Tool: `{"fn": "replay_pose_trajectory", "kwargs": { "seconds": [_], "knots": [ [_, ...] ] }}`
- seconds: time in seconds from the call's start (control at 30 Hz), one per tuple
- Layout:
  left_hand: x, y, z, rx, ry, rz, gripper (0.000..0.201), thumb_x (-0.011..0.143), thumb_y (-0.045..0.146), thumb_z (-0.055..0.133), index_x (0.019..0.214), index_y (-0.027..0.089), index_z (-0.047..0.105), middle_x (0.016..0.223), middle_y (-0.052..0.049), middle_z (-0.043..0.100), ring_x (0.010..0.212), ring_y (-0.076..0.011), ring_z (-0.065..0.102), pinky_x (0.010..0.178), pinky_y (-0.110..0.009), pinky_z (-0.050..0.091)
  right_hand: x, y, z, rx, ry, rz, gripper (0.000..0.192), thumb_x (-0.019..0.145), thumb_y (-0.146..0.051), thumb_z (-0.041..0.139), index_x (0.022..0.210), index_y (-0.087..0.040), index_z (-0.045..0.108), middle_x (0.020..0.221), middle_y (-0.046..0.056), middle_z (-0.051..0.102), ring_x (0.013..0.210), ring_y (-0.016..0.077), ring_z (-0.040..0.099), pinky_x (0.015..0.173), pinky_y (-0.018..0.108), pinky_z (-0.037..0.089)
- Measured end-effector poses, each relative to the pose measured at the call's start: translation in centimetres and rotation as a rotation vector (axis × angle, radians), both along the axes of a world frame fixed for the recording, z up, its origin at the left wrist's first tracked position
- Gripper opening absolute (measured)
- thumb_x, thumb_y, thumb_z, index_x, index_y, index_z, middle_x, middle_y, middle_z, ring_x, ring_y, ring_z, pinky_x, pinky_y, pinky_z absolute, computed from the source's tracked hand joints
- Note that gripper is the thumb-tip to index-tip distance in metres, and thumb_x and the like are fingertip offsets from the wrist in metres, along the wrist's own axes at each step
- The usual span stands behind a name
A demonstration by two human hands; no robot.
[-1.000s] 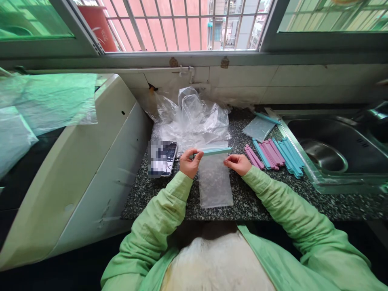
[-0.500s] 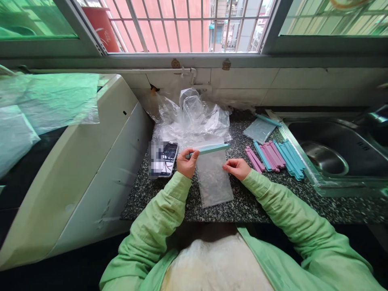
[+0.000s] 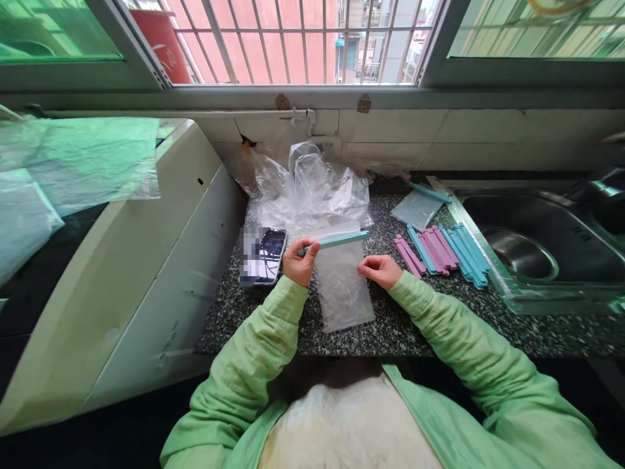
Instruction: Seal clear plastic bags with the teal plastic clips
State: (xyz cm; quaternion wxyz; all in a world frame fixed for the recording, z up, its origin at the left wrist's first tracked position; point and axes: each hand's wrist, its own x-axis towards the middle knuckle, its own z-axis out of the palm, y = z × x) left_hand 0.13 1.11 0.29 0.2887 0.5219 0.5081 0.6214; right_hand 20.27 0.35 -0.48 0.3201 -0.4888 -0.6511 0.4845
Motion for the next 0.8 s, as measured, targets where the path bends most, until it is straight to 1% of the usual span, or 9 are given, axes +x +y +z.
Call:
{"fn": "replay_pose_trajectory", "kwargs": {
  "seconds": [0.2, 0.3, 0.5, 0.63, 0.73, 0.8],
  "knots": [
    [-0.7, 0.3, 0.1, 0.007, -0.091, 0.107, 0.041, 0.058, 0.057, 0.061, 0.062, 0.017, 0.055, 0.057, 0.002, 0.049, 0.055, -0.0083, 0.045, 0.048, -0.02, 0.034, 0.1, -0.3, 0.1, -0.032, -0.009, 0.086, 0.042, 0.055, -0.056, 0.061, 0.057, -0.015, 0.056, 0.047, -0.003, 0.046, 0.046, 0.007, 0.038, 0.045, 0.022, 0.031],
    [-0.9, 0.2, 0.2, 0.032, -0.105, 0.128, 0.042, 0.058, 0.058, 0.061, 0.062, 0.017, 0.055, 0.056, 0.002, 0.047, 0.053, -0.0077, 0.044, 0.047, -0.02, 0.032, 0.1, -0.4, -0.1, -0.021, -0.016, 0.087, 0.041, 0.057, -0.055, 0.06, 0.056, -0.014, 0.054, 0.046, -0.004, 0.042, 0.045, 0.0064, 0.035, 0.044, 0.022, 0.028],
    [-0.9, 0.1, 0.5, 0.014, -0.08, 0.165, 0.044, 0.058, 0.06, 0.06, 0.062, 0.017, 0.054, 0.055, 0.003, 0.046, 0.052, -0.0079, 0.043, 0.046, -0.02, 0.031, 0.1, -0.3, -0.4, 0.049, -0.053, 0.071, 0.039, 0.061, -0.053, 0.057, 0.053, -0.015, 0.051, 0.044, -0.005, 0.038, 0.044, 0.006, 0.031, 0.043, 0.022, 0.025],
    [-0.9, 0.1, 0.4, 0.028, -0.083, 0.159, 0.042, 0.059, 0.058, 0.06, 0.062, 0.017, 0.055, 0.055, 0.003, 0.046, 0.051, -0.0074, 0.042, 0.046, -0.02, 0.031, 0.2, -0.4, -0.4, 0.057, -0.062, 0.1, 0.038, 0.062, -0.052, 0.057, 0.057, -0.015, 0.053, 0.046, -0.004, 0.042, 0.045, 0.0067, 0.035, 0.043, 0.022, 0.028],
    [-1.1, 0.1, 0.3, 0.053, -0.104, 0.185, 0.04, 0.06, 0.056, 0.061, 0.062, 0.016, 0.055, 0.054, 0.003, 0.046, 0.05, -0.0066, 0.042, 0.047, -0.019, 0.032, 0.8, -0.6, -0.6, 0.064, -0.113, 0.171, 0.035, 0.065, -0.048, 0.057, 0.061, -0.014, 0.057, 0.05, -0.001, 0.049, 0.047, 0.0079, 0.041, 0.046, 0.022, 0.033],
    [-1.3, 0.2, 0.2, 0.075, -0.126, 0.213, 0.04, 0.061, 0.055, 0.062, 0.062, 0.015, 0.056, 0.054, 0.004, 0.047, 0.049, -0.0059, 0.041, 0.047, -0.018, 0.033, 1.2, -0.8, -0.9, 0.1, -0.177, 0.226, 0.031, 0.067, -0.044, 0.056, 0.062, -0.014, 0.059, 0.052, 0.0, 0.053, 0.048, 0.0084, 0.043, 0.048, 0.022, 0.035]
  ]
}}
